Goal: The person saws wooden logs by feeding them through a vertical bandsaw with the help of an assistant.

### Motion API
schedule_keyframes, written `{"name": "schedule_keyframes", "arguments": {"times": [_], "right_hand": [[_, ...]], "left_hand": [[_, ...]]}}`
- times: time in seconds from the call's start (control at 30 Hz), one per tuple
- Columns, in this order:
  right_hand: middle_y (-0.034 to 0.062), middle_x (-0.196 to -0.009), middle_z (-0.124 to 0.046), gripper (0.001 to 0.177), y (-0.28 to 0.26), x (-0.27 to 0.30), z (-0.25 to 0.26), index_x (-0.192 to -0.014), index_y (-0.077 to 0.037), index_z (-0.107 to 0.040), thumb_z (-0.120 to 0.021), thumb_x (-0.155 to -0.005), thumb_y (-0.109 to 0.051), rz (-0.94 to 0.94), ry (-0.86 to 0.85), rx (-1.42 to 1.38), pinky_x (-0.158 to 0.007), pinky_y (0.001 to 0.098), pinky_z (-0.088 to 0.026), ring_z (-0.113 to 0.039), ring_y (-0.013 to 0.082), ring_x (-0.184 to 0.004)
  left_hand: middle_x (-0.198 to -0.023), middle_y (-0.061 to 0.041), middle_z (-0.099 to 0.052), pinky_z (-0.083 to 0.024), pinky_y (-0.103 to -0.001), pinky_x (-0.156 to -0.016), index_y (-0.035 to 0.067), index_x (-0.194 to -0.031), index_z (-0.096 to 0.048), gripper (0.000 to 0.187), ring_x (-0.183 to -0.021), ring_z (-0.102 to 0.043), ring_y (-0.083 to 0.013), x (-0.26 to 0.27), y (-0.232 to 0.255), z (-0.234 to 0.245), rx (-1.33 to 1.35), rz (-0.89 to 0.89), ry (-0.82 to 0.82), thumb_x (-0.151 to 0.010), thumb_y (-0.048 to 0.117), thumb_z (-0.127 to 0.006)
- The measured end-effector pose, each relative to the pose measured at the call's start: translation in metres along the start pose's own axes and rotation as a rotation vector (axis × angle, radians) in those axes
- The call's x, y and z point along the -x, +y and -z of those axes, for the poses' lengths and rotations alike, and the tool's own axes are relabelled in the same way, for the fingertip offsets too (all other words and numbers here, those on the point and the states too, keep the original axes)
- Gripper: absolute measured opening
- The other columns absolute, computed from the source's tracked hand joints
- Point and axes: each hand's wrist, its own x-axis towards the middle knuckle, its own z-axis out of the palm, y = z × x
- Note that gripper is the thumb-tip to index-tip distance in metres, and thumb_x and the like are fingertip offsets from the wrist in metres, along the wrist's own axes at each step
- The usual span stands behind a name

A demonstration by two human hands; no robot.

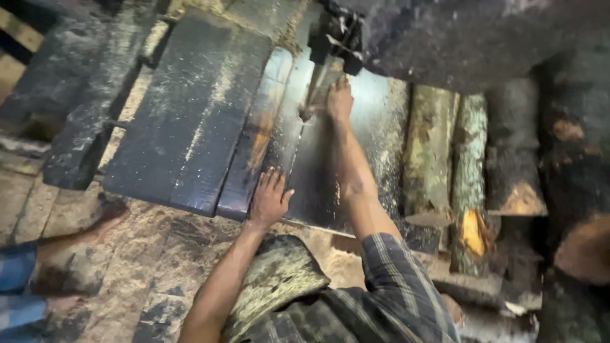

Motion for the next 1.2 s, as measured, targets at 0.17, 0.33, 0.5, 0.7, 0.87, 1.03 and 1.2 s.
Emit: {"name": "schedule_keyframes", "arguments": {"times": [0.17,0.33,0.5,0.7,0.87,1.03,1.2], "right_hand": [[0.0232,-0.128,-0.065,0.042,0.023,-0.038,0.038,-0.13,-0.009,-0.064,-0.049,-0.102,-0.037,-0.214,-0.264,-0.048,-0.101,0.0529,-0.048,-0.059,0.0433,-0.12],[0.0265,-0.135,-0.061,0.048,0.036,-0.002,0.074,-0.131,0.001,-0.059,-0.047,-0.107,-0.038,-0.257,-0.294,-0.083,-0.11,0.0488,-0.045,-0.056,0.0453,-0.128],[0.0323,-0.152,-0.04,0.066,0.003,0.183,0.13,-0.151,0.008,-0.04,-0.048,-0.104,-0.038,-0.351,-0.259,-0.116,-0.116,0.0466,-0.032,-0.037,0.047,-0.142],[0.0278,-0.162,-0.032,0.075,-0.116,0.467,0.246,-0.156,0.006,-0.032,-0.058,-0.102,-0.039,-0.439,-0.399,-0.281,-0.125,0.0463,-0.024,-0.032,0.0393,-0.152],[0.0266,-0.16,-0.027,0.119,-0.202,0.619,0.309,-0.155,0.002,-0.026,-0.091,-0.067,-0.043,-0.242,-0.654,-0.511,-0.119,0.0489,-0.028,-0.03,0.04,-0.148],[0.0183,-0.172,-0.019,0.108,-0.243,0.675,0.321,-0.165,-0.01,-0.027,-0.088,-0.081,-0.038,-0.143,-1.093,-0.369,-0.122,0.0519,-0.024,-0.023,0.0415,-0.154],[0.0227,-0.171,-0.019,0.108,-0.25,0.645,0.293,-0.161,-0.005,-0.03,-0.089,-0.076,-0.039,0.04,-0.934,-0.527,-0.122,0.0507,-0.033,-0.03,0.0418,-0.153]], "left_hand": [[-0.14,-0.03,-0.056,-0.035,-0.058,-0.116,-0.008,-0.129,-0.062,0.053,-0.135,-0.049,-0.0478,0.002,0.004,0.004,0.005,0.004,0.011,-0.095,0.034,-0.065],[-0.139,-0.03,-0.057,-0.034,-0.058,-0.116,-0.008,-0.127,-0.064,0.052,-0.136,-0.047,-0.0474,0.003,0.003,0.002,0.017,0.013,0.005,-0.096,0.034,-0.065],[-0.15,-0.03,-0.044,-0.027,-0.06,-0.12,-0.006,-0.144,-0.048,0.081,-0.145,-0.035,-0.0462,0.0,0.016,0.023,-0.001,0.035,-0.167,-0.091,0.052,-0.069],[-0.161,-0.03,-0.022,-0.032,-0.051,-0.116,-0.002,-0.156,-0.021,0.109,-0.144,-0.032,-0.043,0.155,0.085,0.06,0.375,0.045,-0.595,-0.079,0.049,-0.08],[-0.135,-0.022,-0.065,-0.06,-0.039,-0.09,0.004,-0.135,-0.063,0.062,-0.118,-0.069,-0.0345,0.369,0.081,0.114,0.557,0.408,-0.374,-0.078,0.018,-0.081],[-0.119,-0.022,-0.071,-0.053,-0.044,-0.096,0.003,-0.125,-0.068,0.073,-0.108,-0.07,-0.0367,0.469,0.062,0.162,0.35,0.317,-0.34,-0.058,0.019,-0.093],[-0.125,-0.028,-0.067,-0.056,-0.042,-0.094,-0.002,-0.129,-0.064,0.072,-0.113,-0.069,-0.0389,0.452,0.056,0.188,0.397,0.399,-0.259,-0.064,0.014,-0.091]]}}
